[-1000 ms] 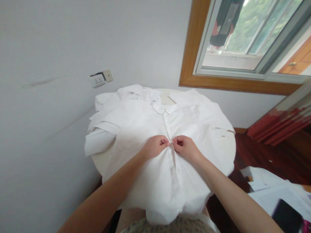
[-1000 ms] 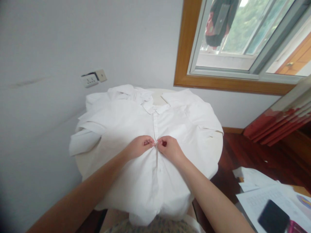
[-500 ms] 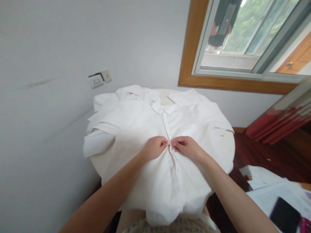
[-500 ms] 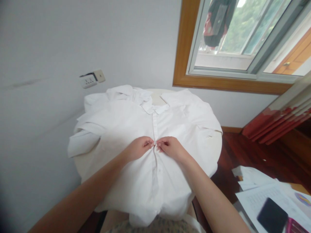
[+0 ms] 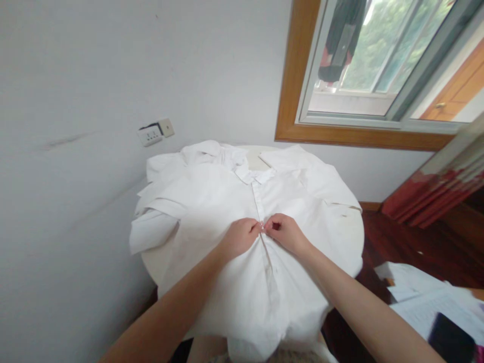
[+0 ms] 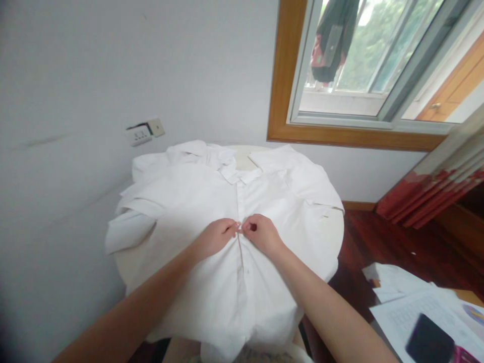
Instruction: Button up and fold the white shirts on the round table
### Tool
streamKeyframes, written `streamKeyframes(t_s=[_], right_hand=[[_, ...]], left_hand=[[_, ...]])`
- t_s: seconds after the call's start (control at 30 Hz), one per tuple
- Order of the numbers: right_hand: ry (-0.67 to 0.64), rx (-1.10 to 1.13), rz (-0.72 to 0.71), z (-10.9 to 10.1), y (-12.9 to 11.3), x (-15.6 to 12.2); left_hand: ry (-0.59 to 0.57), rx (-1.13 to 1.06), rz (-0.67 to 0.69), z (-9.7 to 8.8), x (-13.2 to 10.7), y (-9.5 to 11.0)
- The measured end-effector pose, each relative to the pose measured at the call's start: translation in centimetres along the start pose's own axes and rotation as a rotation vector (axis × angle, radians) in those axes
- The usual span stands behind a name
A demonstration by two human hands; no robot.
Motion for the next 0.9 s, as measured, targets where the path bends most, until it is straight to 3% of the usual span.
streamKeyframes(t_s=[0.27,0.7,0.9], right_hand=[[0.065,-0.244,0.07,0.66,-0.59,-0.12],[0.06,-0.192,0.185,0.71,-0.36,-0.29],[0.054,-0.229,0.147,0.61,-0.67,-0.44]], left_hand=[[0.049,-0.003,-0.094,0.32,0.09,0.18],[0.044,-0.081,-0.123,0.46,0.34,-0.32],[0.016,-0.026,-0.14,-0.05,0.26,0.1]])
Point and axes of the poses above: each hand's wrist, its own x-axis towards the middle knuckle, its own z-axis out of the palm, y = z × x, the point moved 2 cm from there along x, towards the middle knuckle, and after that the axes turned 6 degrees about x, right-handed, at the moved point
